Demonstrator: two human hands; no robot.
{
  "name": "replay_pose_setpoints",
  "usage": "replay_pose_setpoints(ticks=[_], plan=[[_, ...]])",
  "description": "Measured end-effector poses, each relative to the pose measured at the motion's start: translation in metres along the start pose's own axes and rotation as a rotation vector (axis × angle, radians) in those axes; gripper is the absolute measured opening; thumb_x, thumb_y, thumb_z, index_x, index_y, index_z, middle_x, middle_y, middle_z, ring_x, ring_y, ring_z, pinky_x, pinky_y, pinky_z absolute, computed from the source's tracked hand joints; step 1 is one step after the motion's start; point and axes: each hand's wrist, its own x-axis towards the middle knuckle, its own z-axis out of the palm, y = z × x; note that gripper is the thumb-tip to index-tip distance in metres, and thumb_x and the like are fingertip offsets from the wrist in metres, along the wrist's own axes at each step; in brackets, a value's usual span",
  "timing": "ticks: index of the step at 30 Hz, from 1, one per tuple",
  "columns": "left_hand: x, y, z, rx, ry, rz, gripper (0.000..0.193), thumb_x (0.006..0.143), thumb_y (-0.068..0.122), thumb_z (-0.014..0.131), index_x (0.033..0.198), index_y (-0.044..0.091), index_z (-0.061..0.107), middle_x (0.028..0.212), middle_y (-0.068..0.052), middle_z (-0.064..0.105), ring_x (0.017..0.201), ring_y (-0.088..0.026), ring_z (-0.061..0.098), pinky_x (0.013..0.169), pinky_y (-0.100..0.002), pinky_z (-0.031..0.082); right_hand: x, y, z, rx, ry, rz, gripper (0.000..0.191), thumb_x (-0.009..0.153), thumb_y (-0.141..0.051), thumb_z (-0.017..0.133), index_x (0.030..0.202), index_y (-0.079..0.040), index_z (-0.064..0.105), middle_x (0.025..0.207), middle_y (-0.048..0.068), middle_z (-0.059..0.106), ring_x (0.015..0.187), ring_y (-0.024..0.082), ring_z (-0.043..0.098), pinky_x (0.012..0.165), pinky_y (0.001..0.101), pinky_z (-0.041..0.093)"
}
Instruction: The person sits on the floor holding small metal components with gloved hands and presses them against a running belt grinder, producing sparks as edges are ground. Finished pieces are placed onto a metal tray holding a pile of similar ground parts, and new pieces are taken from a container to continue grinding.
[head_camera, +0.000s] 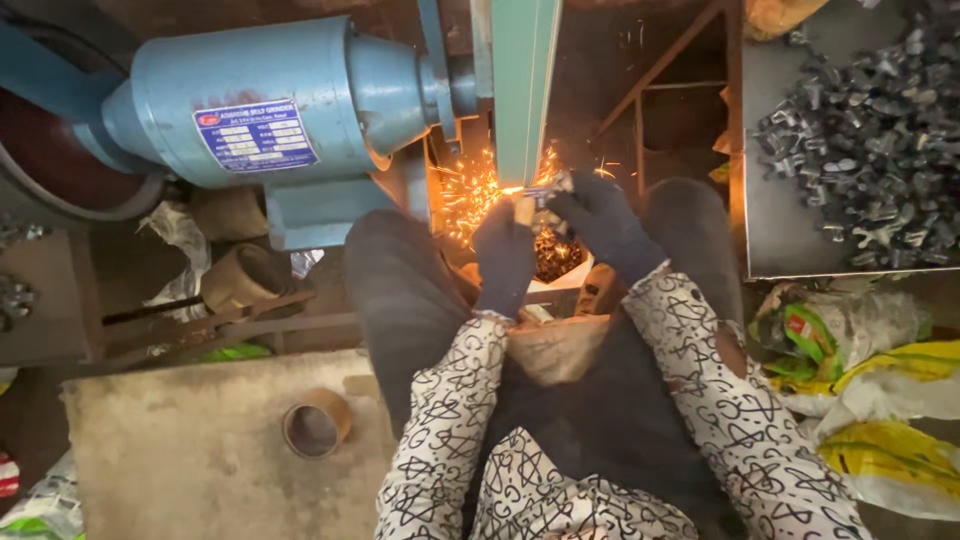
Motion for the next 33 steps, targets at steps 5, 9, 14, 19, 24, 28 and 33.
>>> replay_pose_setpoints(ticks=[5,9,14,19,24,28,33], plan=[[0.003,0.005,-0.006,0.032,-0.137,0.05,0.025,0.099,0.02,0.06,0.111,0.001,0.071,0.09,-0.017,0.072,0.082,-0.029,0.071,0.075,-0.041,0.053,-0.015,-0.007,-0.004,0.069,0.034,0.052,0.026,0.101,-0.019,0.063,0.119,-0.005,0.074,0.098,0.006,0.074,0.083,0.01,0.068,0.076,0.0295,0.056],[-0.007,0.016,-0.019,-0.437,-0.219,-0.186,0.028,0.102,0.02,0.064,0.119,-0.002,0.071,0.101,-0.013,0.075,0.087,-0.017,0.071,0.078,-0.034,0.056,-0.032,-0.019,-0.002,-0.033,0.102,-0.214,0.027,0.096,-0.01,0.064,0.121,-0.001,0.069,0.11,0.008,0.074,0.099,0.012,0.071,0.086,0.0301,0.058],[-0.016,0.025,-0.034,-0.458,-0.164,-0.104,0.03,0.099,0.014,0.065,0.124,-0.002,0.068,0.111,-0.011,0.075,0.097,-0.016,0.071,0.084,-0.032,0.059,-0.043,-0.029,-0.002,0.255,-0.248,-0.089,0.032,0.091,-0.007,0.065,0.121,0.002,0.063,0.109,0.007,0.073,0.1,0.011,0.068,0.088,0.0301,0.055],[-0.016,0.032,-0.046,-0.147,-0.06,0.05,0.032,0.097,0.014,0.067,0.125,-0.001,0.067,0.112,-0.015,0.074,0.1,-0.022,0.074,0.088,-0.034,0.057,-0.038,-0.031,0.015,0.219,-0.096,0.096,0.021,0.103,-0.014,0.06,0.113,0.001,0.07,0.096,0.006,0.074,0.087,0.008,0.066,0.077,0.0286,0.055],[-0.006,0.037,-0.035,-0.073,0.058,-0.021,0.024,0.097,0.019,0.065,0.112,0.001,0.07,0.098,-0.016,0.073,0.087,-0.026,0.073,0.078,-0.038,0.055,-0.016,-0.024,0.032,0.168,0.02,0.028,0.023,0.104,-0.019,0.058,0.103,0.001,0.07,0.085,0.005,0.073,0.077,0.008,0.068,0.072,0.0275,0.054],[0.004,0.027,-0.027,0.051,0.039,-0.082,0.023,0.101,0.026,0.064,0.104,0.005,0.073,0.088,-0.016,0.074,0.08,-0.027,0.071,0.076,-0.039,0.054,-0.005,-0.018,0.038,0.06,0.131,0.028,0.02,0.102,-0.017,0.061,0.104,0.0,0.07,0.086,0.004,0.071,0.077,0.008,0.064,0.07,0.0286,0.053],[0.001,0.013,-0.021,0.022,-0.054,-0.091,0.019,0.097,0.019,0.066,0.103,0.002,0.068,0.087,-0.018,0.071,0.079,-0.03,0.069,0.073,-0.042,0.051,-0.012,-0.012,0.024,0.249,0.057,0.067,0.022,0.106,-0.018,0.057,0.103,-0.001,0.071,0.087,0.003,0.072,0.078,0.008,0.065,0.073,0.0279,0.054]])
